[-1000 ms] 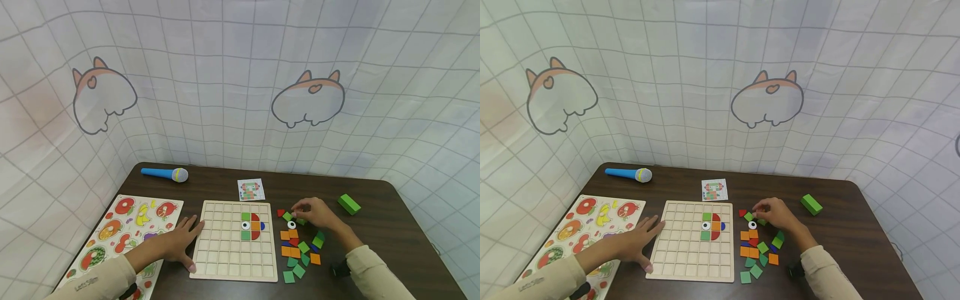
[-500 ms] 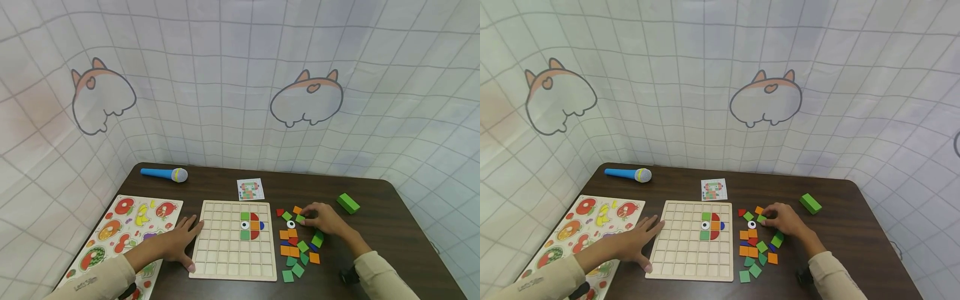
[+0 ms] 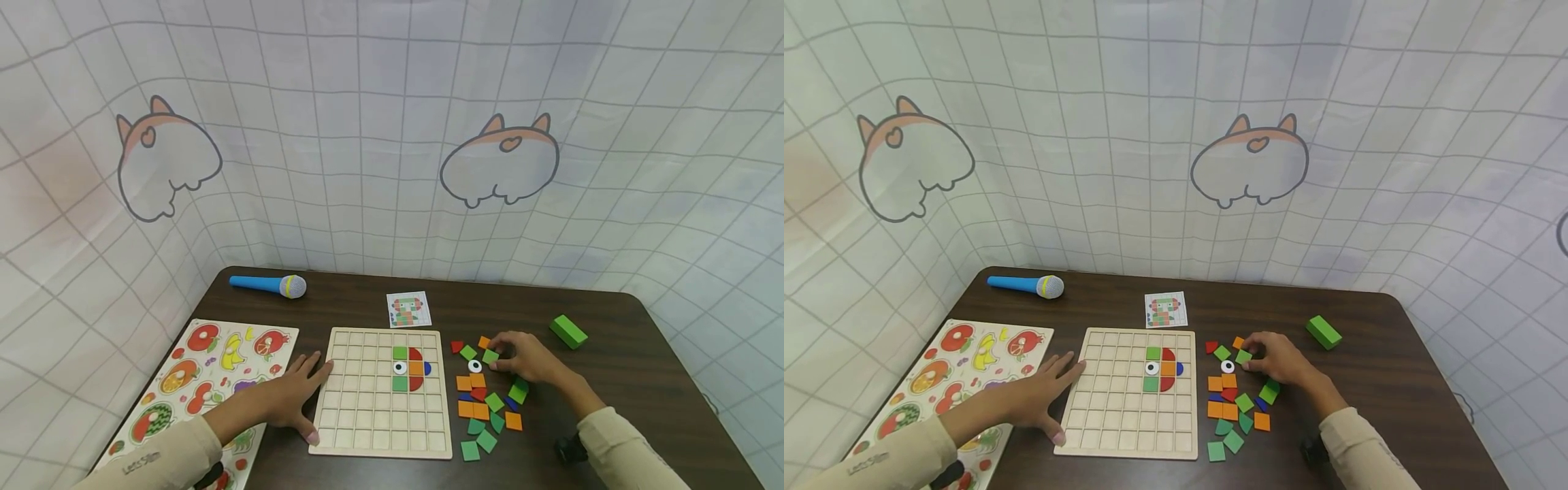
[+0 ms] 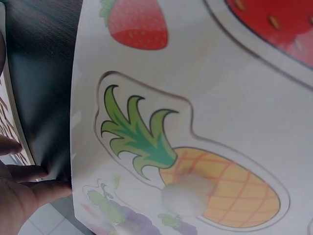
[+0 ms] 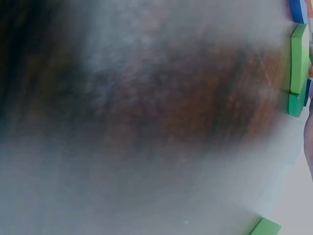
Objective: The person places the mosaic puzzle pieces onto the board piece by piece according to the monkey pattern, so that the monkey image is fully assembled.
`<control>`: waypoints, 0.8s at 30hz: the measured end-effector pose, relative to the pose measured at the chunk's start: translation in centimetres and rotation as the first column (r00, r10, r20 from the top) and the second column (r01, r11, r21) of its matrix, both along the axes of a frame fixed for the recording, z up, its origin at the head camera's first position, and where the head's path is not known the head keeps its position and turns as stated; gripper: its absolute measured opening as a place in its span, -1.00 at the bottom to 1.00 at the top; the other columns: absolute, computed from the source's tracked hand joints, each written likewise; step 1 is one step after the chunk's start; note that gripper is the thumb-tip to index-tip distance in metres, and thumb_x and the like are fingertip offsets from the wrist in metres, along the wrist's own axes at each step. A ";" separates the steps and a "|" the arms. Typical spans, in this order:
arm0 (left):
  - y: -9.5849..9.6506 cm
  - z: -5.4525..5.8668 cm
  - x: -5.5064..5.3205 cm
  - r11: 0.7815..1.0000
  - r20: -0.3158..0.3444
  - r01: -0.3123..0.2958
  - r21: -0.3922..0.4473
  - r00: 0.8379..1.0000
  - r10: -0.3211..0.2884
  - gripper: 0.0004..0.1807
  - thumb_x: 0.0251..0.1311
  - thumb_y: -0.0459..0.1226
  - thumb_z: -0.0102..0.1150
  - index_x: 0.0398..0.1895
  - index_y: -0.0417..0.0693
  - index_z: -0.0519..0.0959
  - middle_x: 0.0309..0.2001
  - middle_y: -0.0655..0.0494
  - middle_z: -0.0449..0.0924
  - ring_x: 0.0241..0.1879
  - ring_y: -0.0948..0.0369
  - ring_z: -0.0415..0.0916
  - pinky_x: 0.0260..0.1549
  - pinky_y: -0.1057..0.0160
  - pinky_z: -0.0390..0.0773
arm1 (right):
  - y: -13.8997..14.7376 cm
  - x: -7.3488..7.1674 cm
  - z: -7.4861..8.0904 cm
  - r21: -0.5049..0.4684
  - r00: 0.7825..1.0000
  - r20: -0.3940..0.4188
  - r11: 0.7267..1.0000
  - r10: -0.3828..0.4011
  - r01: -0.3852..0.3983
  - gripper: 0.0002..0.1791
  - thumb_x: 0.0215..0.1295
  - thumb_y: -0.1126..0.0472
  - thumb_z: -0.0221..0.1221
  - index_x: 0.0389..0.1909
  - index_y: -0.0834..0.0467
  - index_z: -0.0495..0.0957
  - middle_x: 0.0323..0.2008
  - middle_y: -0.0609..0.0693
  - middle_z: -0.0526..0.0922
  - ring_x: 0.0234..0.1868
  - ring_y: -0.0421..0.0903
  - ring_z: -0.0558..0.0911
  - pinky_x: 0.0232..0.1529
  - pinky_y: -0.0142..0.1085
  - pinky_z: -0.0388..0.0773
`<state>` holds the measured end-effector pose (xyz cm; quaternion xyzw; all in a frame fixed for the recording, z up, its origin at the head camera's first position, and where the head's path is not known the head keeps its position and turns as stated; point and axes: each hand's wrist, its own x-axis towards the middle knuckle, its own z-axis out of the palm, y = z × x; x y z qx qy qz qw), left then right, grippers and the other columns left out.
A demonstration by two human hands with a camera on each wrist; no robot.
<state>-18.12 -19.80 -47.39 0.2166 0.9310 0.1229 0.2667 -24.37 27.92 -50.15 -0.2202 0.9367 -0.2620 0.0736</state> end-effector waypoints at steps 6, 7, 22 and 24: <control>0.0 0.3 0.1 1.000 0.005 0.001 -0.002 1.000 -0.001 0.38 -0.23 0.21 0.56 0.61 -0.05 -0.03 0.58 -0.32 -0.16 0.54 -0.37 -0.19 0.28 -0.34 0.29 | -0.2 0.1 0.0 -0.051 0.998 0.055 0.998 0.030 -0.027 -0.65 0.31 0.17 0.34 0.06 0.21 0.57 -0.26 -0.04 0.57 -0.42 -0.24 0.49 -0.37 -0.36 0.48; 0.0 0.4 0.1 1.000 0.004 0.002 -0.003 1.000 -0.002 0.38 -0.23 0.20 0.56 0.61 -0.06 -0.03 0.58 -0.32 -0.16 0.54 -0.37 -0.19 0.28 -0.34 0.30 | -0.3 0.1 -0.1 -0.060 0.997 0.066 0.998 0.030 -0.026 -0.64 0.32 0.19 0.33 0.08 0.21 0.56 -0.26 -0.02 0.57 -0.45 -0.25 0.49 -0.40 -0.36 0.50; -0.4 -0.3 -0.2 1.000 0.024 0.007 0.011 1.000 -0.008 0.46 -0.33 0.39 0.45 0.62 0.03 -0.07 0.59 -0.31 -0.18 0.54 -0.36 -0.23 0.28 -0.42 0.22 | -2.2 0.5 0.9 -0.152 0.991 0.092 0.985 0.093 -0.078 -0.65 0.35 0.18 0.30 0.08 0.24 0.59 -0.36 -0.02 0.57 -0.60 -0.27 0.49 -0.52 -0.34 0.55; -0.4 -0.3 -0.3 1.000 0.024 0.011 0.010 1.000 -0.011 0.45 -0.32 0.39 0.45 0.62 0.02 -0.07 0.59 -0.31 -0.18 0.54 -0.36 -0.23 0.28 -0.41 0.22 | -2.7 0.4 1.2 -0.174 0.989 0.098 0.980 0.112 -0.094 -0.63 0.36 0.18 0.29 0.10 0.27 0.58 -0.36 -0.01 0.57 -0.60 -0.26 0.49 -0.52 -0.33 0.56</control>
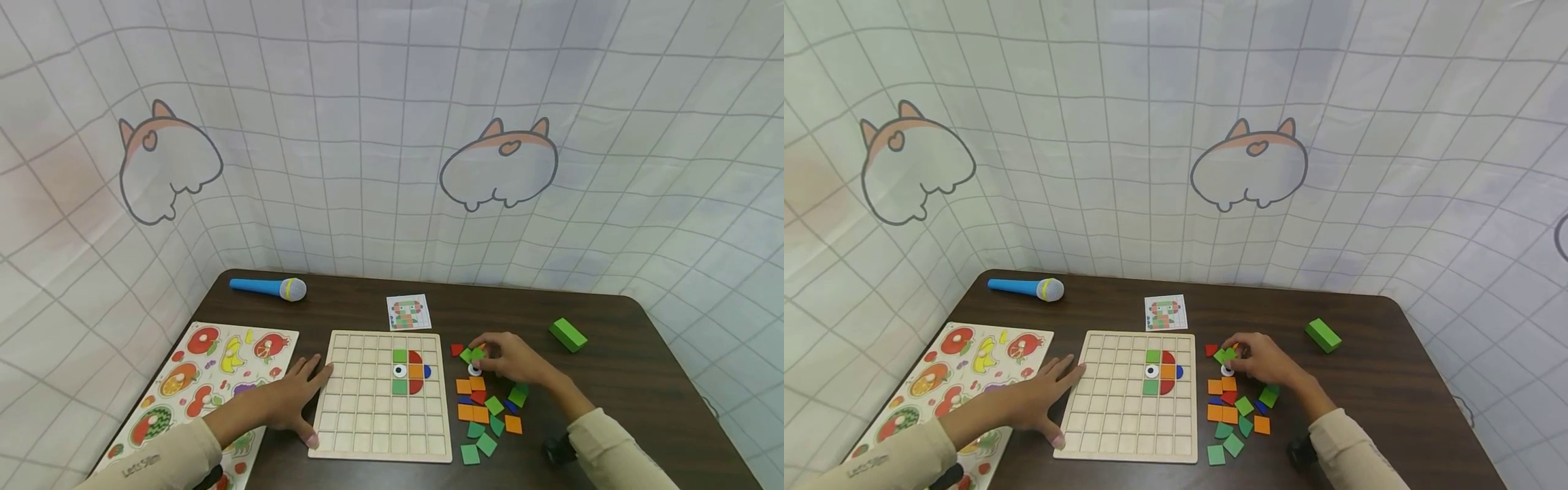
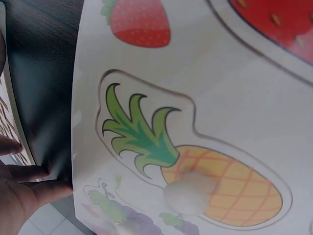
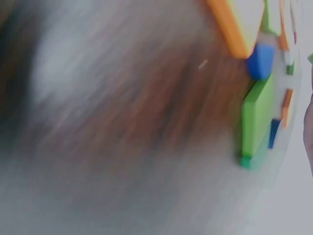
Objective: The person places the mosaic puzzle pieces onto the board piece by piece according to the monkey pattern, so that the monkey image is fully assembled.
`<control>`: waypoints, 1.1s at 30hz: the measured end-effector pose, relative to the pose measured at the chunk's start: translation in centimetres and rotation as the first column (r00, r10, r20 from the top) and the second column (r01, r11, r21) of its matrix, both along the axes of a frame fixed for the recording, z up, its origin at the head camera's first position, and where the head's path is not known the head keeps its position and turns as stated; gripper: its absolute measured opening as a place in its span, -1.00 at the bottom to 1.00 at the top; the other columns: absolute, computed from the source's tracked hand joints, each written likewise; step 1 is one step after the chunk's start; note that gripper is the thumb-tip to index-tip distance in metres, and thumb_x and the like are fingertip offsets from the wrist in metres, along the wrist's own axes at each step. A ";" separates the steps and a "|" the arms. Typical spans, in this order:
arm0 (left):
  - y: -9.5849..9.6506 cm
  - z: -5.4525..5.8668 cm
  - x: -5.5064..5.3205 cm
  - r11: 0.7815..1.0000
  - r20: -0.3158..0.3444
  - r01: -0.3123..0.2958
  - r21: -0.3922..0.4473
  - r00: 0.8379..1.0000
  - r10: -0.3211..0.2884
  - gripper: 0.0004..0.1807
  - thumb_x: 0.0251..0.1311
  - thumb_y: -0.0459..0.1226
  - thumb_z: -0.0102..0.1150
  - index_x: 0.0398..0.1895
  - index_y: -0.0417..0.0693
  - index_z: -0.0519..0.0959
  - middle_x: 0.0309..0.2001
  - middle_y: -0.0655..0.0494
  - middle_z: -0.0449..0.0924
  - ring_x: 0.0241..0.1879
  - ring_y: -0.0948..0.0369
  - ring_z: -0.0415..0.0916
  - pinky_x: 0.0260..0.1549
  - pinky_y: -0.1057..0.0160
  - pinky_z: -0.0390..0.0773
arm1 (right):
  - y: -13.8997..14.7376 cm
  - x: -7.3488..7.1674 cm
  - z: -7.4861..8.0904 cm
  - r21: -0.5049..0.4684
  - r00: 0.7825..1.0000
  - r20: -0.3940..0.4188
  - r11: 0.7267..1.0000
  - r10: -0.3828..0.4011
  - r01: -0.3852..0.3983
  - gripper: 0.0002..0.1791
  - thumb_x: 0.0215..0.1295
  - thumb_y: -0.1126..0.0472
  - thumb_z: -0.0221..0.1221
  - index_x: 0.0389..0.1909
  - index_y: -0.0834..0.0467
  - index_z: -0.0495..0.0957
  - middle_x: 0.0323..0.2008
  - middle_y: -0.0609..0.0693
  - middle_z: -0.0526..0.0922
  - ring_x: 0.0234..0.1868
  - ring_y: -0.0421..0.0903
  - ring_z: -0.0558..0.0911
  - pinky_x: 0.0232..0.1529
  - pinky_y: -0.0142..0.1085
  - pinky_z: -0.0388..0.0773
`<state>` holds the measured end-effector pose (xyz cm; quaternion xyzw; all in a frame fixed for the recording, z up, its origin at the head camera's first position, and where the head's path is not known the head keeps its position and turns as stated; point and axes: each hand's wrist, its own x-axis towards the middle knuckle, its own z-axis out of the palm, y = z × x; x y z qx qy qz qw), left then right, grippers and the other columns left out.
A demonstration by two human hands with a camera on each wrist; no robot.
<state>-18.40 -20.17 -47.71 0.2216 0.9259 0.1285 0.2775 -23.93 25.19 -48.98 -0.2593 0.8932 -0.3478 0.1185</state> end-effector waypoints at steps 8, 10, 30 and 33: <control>0.2 -0.1 0.4 1.000 -0.013 -0.021 -0.011 1.000 0.021 0.40 -0.27 0.26 0.53 0.62 0.02 -0.04 0.59 -0.30 -0.17 0.55 -0.34 -0.20 0.31 -0.31 0.28 | -2.4 -0.5 0.5 -0.051 0.999 0.041 0.998 0.035 -0.032 -0.65 0.42 0.25 0.19 0.16 0.28 0.57 -0.39 0.00 0.56 -0.59 -0.23 0.49 -0.51 -0.35 0.56; 0.2 0.0 0.4 1.000 -0.015 -0.022 -0.016 1.000 0.021 0.39 -0.26 0.25 0.54 0.62 0.02 -0.05 0.59 -0.29 -0.17 0.55 -0.34 -0.20 0.31 -0.31 0.29 | -3.0 -0.6 0.6 -0.066 0.998 0.051 0.997 0.039 -0.036 -0.66 0.44 0.24 0.17 0.15 0.28 0.57 -0.38 0.00 0.58 -0.57 -0.21 0.51 -0.50 -0.34 0.56; 0.4 0.2 0.3 1.000 -0.028 -0.020 -0.004 0.999 0.019 0.42 -0.29 0.21 0.58 0.62 -0.03 -0.05 0.59 -0.32 -0.17 0.54 -0.37 -0.22 0.30 -0.35 0.26 | -10.7 -1.8 0.2 -0.147 0.986 0.141 0.987 0.084 -0.063 -0.64 0.39 0.24 0.23 0.15 0.28 0.57 -0.27 0.04 0.67 -0.51 -0.02 0.64 -0.46 -0.29 0.61; 0.3 0.2 0.2 1.000 -0.025 -0.019 -0.002 0.999 0.019 0.42 -0.28 0.21 0.57 0.62 -0.03 -0.06 0.59 -0.33 -0.18 0.54 -0.38 -0.22 0.30 -0.36 0.25 | -11.7 -2.1 0.1 -0.125 0.990 0.126 0.991 0.068 -0.052 -0.67 0.36 0.26 0.23 0.10 0.26 0.58 -0.29 0.03 0.67 -0.49 -0.08 0.62 -0.43 -0.33 0.58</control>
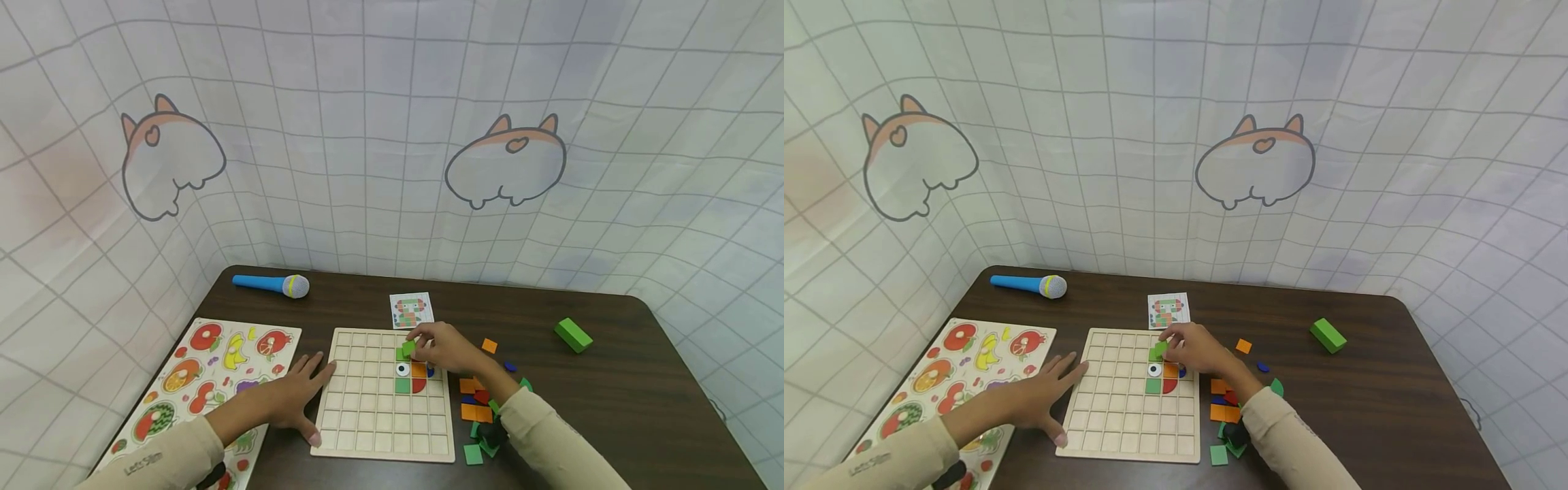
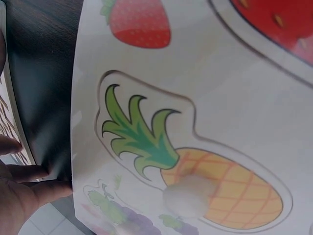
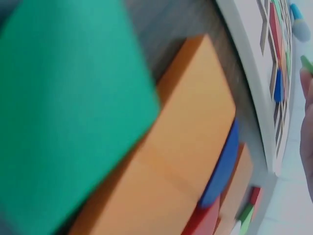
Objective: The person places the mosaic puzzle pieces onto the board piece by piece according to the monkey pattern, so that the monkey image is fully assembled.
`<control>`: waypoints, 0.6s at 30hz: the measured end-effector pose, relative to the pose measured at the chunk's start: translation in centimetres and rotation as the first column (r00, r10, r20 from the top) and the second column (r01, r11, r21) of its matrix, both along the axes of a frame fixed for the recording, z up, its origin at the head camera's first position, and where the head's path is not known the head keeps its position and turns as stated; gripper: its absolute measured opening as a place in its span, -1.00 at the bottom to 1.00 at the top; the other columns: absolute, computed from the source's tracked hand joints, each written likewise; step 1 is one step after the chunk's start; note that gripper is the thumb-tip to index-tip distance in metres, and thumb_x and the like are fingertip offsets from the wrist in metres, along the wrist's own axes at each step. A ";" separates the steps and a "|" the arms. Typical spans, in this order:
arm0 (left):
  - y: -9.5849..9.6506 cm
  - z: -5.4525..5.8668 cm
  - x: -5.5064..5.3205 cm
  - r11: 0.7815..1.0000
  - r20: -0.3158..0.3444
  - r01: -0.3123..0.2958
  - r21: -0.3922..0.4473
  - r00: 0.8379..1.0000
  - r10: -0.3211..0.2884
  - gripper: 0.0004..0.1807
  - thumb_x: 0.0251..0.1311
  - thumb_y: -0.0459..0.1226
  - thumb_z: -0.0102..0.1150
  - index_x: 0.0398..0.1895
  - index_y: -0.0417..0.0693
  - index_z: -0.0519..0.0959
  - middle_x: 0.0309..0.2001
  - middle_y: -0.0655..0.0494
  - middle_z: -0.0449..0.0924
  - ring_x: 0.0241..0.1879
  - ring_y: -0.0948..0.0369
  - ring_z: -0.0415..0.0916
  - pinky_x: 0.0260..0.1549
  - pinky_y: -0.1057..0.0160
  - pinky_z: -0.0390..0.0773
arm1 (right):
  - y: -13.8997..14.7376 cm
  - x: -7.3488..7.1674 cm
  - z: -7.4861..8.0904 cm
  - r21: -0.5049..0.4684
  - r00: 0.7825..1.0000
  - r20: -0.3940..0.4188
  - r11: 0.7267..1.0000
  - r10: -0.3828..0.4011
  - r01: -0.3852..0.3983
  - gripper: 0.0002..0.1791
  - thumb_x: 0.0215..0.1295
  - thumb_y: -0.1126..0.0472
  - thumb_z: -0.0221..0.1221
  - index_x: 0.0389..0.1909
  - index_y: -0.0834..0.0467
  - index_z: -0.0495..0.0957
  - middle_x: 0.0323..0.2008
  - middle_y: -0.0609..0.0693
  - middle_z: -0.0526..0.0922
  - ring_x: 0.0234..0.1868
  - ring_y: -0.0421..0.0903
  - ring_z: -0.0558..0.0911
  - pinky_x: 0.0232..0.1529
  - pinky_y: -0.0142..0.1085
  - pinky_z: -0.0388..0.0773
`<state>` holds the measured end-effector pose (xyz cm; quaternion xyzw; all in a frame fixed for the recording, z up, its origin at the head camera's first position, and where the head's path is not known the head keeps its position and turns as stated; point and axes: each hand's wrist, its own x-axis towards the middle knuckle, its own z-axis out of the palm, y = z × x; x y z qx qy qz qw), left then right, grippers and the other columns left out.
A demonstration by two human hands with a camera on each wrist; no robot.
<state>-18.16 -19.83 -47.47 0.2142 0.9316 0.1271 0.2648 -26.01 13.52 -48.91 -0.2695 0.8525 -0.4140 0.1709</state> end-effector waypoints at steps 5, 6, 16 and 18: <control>0.0 0.0 -0.1 1.000 0.003 0.003 0.000 1.000 -0.003 0.42 -0.26 0.22 0.56 0.62 -0.03 -0.07 0.59 -0.32 -0.20 0.54 -0.38 -0.23 0.31 -0.37 0.23 | -1.4 -0.3 -0.2 0.034 0.999 -0.027 0.998 -0.047 0.048 -0.69 0.31 0.28 0.24 0.05 0.25 0.59 -0.31 0.01 0.68 -0.42 -0.21 0.57 -0.37 -0.38 0.50; -0.1 0.0 -0.1 1.000 0.003 0.004 0.000 1.000 -0.004 0.42 -0.26 0.22 0.56 0.62 -0.02 -0.07 0.59 -0.32 -0.20 0.54 -0.38 -0.23 0.31 -0.37 0.23 | -1.7 -0.4 -0.3 0.035 0.998 -0.025 0.998 -0.057 0.058 -0.70 0.31 0.28 0.25 0.04 0.25 0.59 -0.31 0.01 0.69 -0.42 -0.21 0.57 -0.37 -0.38 0.50; -0.2 0.2 0.0 1.000 0.013 0.006 0.019 1.000 -0.006 0.42 -0.26 0.25 0.54 0.62 -0.02 -0.08 0.59 -0.33 -0.20 0.54 -0.38 -0.24 0.29 -0.40 0.23 | -3.8 -0.4 -0.5 0.040 0.996 -0.003 0.995 -0.089 0.089 -0.73 0.28 0.26 0.31 -0.03 0.23 0.62 -0.36 -0.02 0.68 -0.48 -0.19 0.55 -0.41 -0.35 0.49; -0.3 0.1 0.0 1.000 0.018 0.006 0.022 1.000 -0.007 0.43 -0.27 0.29 0.51 0.62 -0.01 -0.09 0.59 -0.32 -0.20 0.54 -0.38 -0.25 0.28 -0.41 0.22 | -4.0 -0.5 -0.5 0.052 0.996 -0.002 0.995 -0.090 0.090 -0.72 0.26 0.24 0.34 -0.03 0.22 0.64 -0.37 -0.04 0.67 -0.46 -0.20 0.55 -0.39 -0.34 0.49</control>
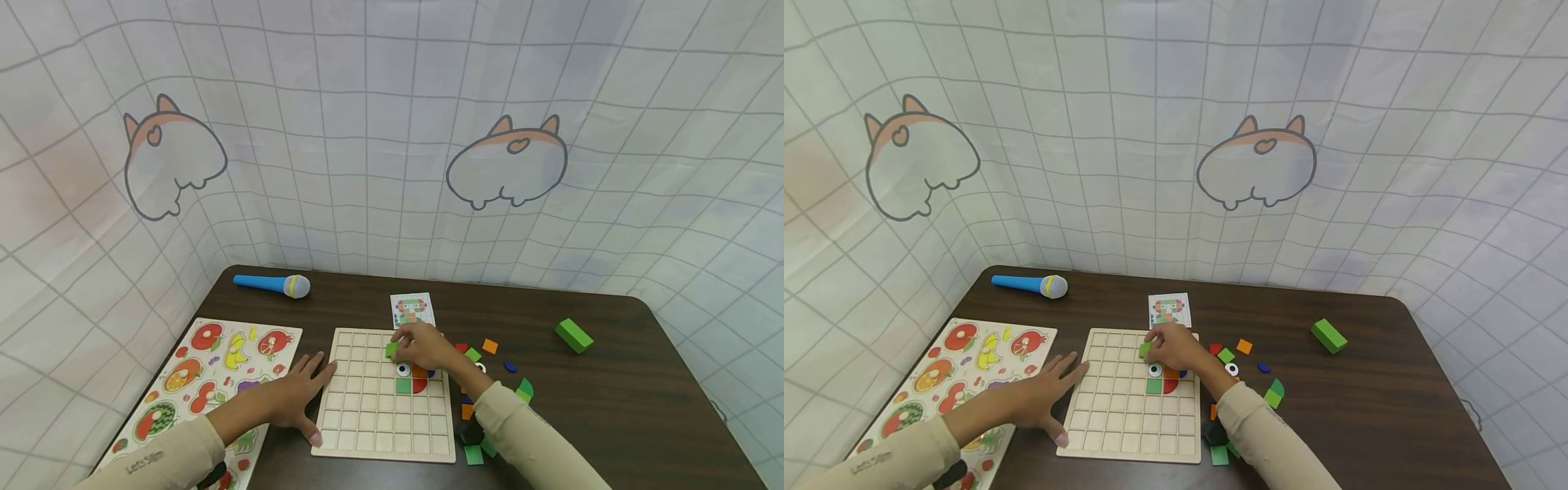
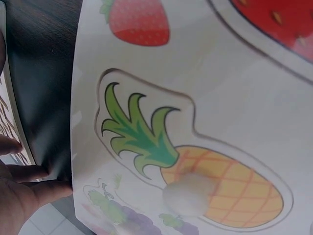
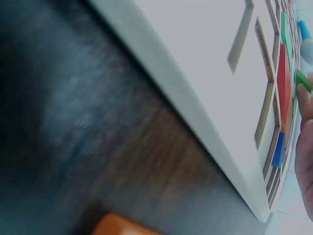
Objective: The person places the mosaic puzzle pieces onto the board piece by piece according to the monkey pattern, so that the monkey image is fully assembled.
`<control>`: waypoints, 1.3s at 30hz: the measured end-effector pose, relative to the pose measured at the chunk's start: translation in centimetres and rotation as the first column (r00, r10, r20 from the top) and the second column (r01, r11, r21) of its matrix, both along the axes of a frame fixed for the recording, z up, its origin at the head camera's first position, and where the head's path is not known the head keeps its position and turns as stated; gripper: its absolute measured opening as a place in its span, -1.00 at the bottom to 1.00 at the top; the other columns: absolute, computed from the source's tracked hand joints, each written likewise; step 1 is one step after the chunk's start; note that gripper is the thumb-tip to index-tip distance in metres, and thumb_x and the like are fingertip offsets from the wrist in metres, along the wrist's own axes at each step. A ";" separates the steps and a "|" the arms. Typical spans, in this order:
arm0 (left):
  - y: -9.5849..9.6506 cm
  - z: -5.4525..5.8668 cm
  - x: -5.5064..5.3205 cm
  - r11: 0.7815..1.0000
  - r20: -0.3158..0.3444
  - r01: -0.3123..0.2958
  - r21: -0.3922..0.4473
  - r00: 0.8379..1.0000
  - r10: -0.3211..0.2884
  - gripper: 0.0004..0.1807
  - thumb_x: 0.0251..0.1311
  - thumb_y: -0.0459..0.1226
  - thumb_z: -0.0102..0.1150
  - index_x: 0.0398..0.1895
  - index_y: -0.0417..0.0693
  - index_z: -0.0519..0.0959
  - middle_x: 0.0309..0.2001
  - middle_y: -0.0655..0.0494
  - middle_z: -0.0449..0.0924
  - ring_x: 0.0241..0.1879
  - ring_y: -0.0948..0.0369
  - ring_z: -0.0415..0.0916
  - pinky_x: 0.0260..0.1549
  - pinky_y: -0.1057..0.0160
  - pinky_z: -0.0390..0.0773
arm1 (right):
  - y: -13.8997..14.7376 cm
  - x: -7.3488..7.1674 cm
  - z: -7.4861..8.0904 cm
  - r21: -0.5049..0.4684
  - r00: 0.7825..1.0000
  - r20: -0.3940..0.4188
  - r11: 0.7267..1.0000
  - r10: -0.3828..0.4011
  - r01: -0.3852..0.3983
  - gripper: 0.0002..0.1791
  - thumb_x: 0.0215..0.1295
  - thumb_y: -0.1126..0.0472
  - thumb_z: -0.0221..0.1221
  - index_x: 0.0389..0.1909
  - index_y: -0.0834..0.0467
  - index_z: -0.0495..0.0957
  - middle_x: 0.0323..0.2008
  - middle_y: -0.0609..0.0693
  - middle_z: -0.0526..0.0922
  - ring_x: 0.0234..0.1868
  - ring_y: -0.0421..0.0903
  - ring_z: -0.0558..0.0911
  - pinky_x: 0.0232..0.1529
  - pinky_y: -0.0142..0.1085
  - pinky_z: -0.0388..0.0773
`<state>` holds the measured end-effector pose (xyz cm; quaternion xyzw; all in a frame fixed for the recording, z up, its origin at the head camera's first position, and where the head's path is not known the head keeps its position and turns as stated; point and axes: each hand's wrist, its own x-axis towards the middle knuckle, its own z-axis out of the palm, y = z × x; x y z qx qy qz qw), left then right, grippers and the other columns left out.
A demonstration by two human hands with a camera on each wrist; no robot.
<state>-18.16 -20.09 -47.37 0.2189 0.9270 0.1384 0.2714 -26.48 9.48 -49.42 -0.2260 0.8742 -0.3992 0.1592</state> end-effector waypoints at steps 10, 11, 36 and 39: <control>0.2 0.1 0.0 1.000 -0.019 -0.006 -0.024 1.000 0.006 0.41 -0.27 0.19 0.58 0.62 -0.02 -0.07 0.59 -0.31 -0.18 0.54 -0.37 -0.22 0.29 -0.36 0.26 | -0.9 -0.2 -0.2 0.085 0.996 -0.086 0.996 0.024 -0.017 -0.83 0.21 0.22 0.37 -0.19 0.15 0.72 -0.43 -0.12 0.67 -0.48 -0.23 0.51 -0.37 -0.35 0.46; 0.2 0.1 0.0 1.000 -0.020 -0.004 -0.024 1.000 0.003 0.41 -0.26 0.20 0.57 0.62 -0.02 -0.07 0.59 -0.32 -0.18 0.54 -0.37 -0.22 0.29 -0.36 0.26 | -1.0 -0.2 -0.1 0.093 0.996 -0.089 0.996 0.022 -0.014 -0.85 0.21 0.22 0.37 -0.20 0.14 0.73 -0.44 -0.13 0.67 -0.48 -0.24 0.51 -0.37 -0.35 0.46; 0.2 -0.4 -0.1 0.999 -0.026 -0.007 -0.038 1.000 0.006 0.42 -0.29 0.22 0.57 0.62 0.01 -0.06 0.59 -0.30 -0.17 0.55 -0.35 -0.21 0.29 -0.35 0.27 | 10.4 0.4 0.4 0.095 0.973 -0.169 0.980 -0.158 0.176 -0.84 0.34 0.16 0.30 -0.14 0.14 0.69 -0.43 -0.10 0.61 -0.42 -0.18 0.53 -0.35 -0.32 0.51; 0.2 -0.3 -0.1 0.999 -0.026 -0.005 -0.038 1.000 0.004 0.42 -0.29 0.22 0.57 0.62 0.00 -0.05 0.59 -0.30 -0.17 0.54 -0.35 -0.20 0.30 -0.35 0.27 | 12.2 0.9 0.2 0.136 0.964 -0.195 0.968 -0.182 0.210 -0.85 0.32 0.16 0.32 -0.17 0.13 0.71 -0.44 -0.11 0.61 -0.37 -0.16 0.51 -0.31 -0.28 0.48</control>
